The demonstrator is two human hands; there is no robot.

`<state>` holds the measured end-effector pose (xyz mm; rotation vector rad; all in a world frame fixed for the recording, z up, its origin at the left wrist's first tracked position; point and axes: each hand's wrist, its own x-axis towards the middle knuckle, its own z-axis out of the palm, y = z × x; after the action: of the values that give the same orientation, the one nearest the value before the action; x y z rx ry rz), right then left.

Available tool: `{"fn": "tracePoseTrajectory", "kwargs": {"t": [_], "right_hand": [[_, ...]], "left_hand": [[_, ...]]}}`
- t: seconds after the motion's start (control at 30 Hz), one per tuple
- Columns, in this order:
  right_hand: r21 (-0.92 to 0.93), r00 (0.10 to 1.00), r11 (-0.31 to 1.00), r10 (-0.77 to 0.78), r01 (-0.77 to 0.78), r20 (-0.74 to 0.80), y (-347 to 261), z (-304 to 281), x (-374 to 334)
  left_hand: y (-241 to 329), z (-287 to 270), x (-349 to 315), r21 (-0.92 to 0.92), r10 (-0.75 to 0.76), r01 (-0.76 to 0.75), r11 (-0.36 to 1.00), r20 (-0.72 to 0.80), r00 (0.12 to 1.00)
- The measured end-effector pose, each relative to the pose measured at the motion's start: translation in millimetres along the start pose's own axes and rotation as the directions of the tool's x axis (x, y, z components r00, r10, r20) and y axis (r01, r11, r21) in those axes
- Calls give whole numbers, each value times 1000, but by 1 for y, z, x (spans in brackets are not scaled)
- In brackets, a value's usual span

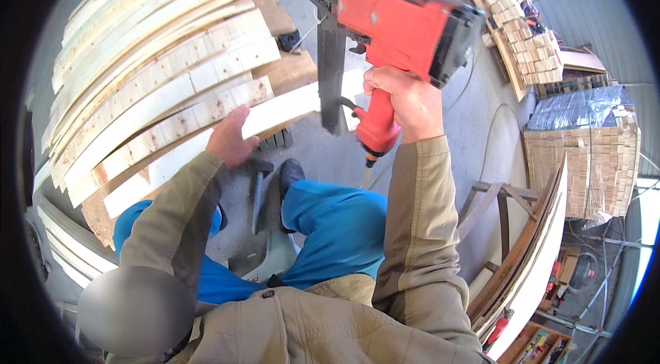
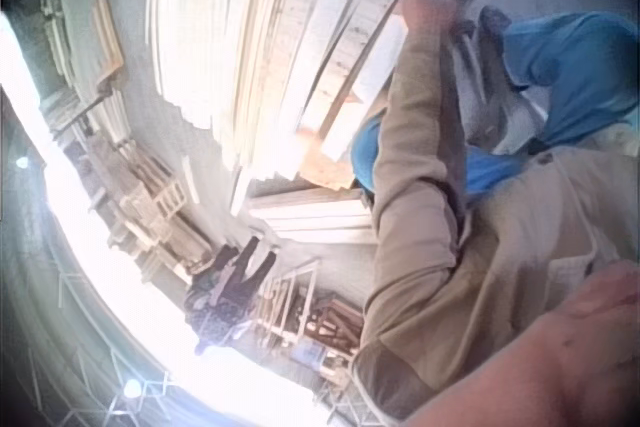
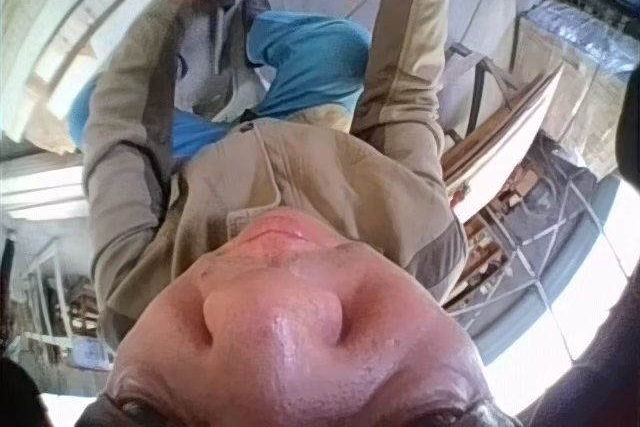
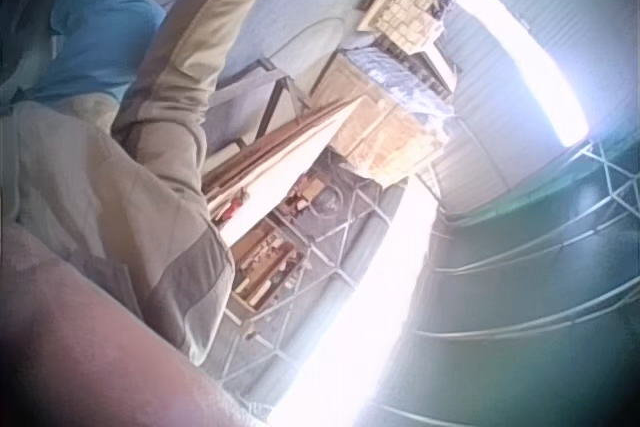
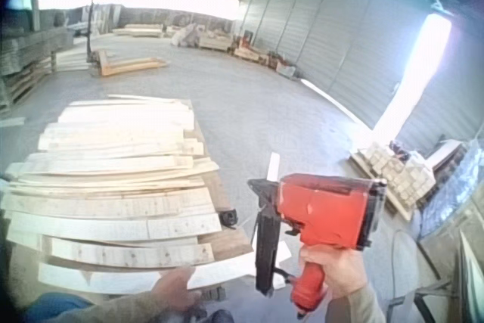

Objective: The person sits on the floor and uses a pneumatic nail gun to fasten thin wooden planks onto a larger wooden base. They then pick up the assembled unit and place it on a stack of similar planks.

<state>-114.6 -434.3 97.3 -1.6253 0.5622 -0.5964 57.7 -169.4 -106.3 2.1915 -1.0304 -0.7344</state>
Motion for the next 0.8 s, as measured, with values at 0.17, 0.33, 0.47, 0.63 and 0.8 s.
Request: {"fn": "tracePoseTrajectory", "kwargs": {"t": [0.17, 0.33, 0.47, 0.63, 0.8], "right_hand": [[285, 992, 951, -124, 116, 8, -35, 36, -17], [474, 990, 880, -72, 7, 120, -34, 62, -44], [517, 981, 853, -26, -77, 190, -17, 75, -60], [595, 980, 792, 18, -137, 200, 7, 82, -59], [604, 967, 760, 131, -239, 219, 31, 75, -44]], "left_hand": [[45, -51, -24, -738, -71, 94, 668, 62, 996], [44, -70, -77, -845, 48, 94, 526, 140, 989], [30, -61, -95, -829, -15, 70, 555, 74, 997], [22, -59, -103, -839, -110, 119, 530, 72, 991], [26, -58, -95, -854, -147, 162, 494, 101, 984]]}}
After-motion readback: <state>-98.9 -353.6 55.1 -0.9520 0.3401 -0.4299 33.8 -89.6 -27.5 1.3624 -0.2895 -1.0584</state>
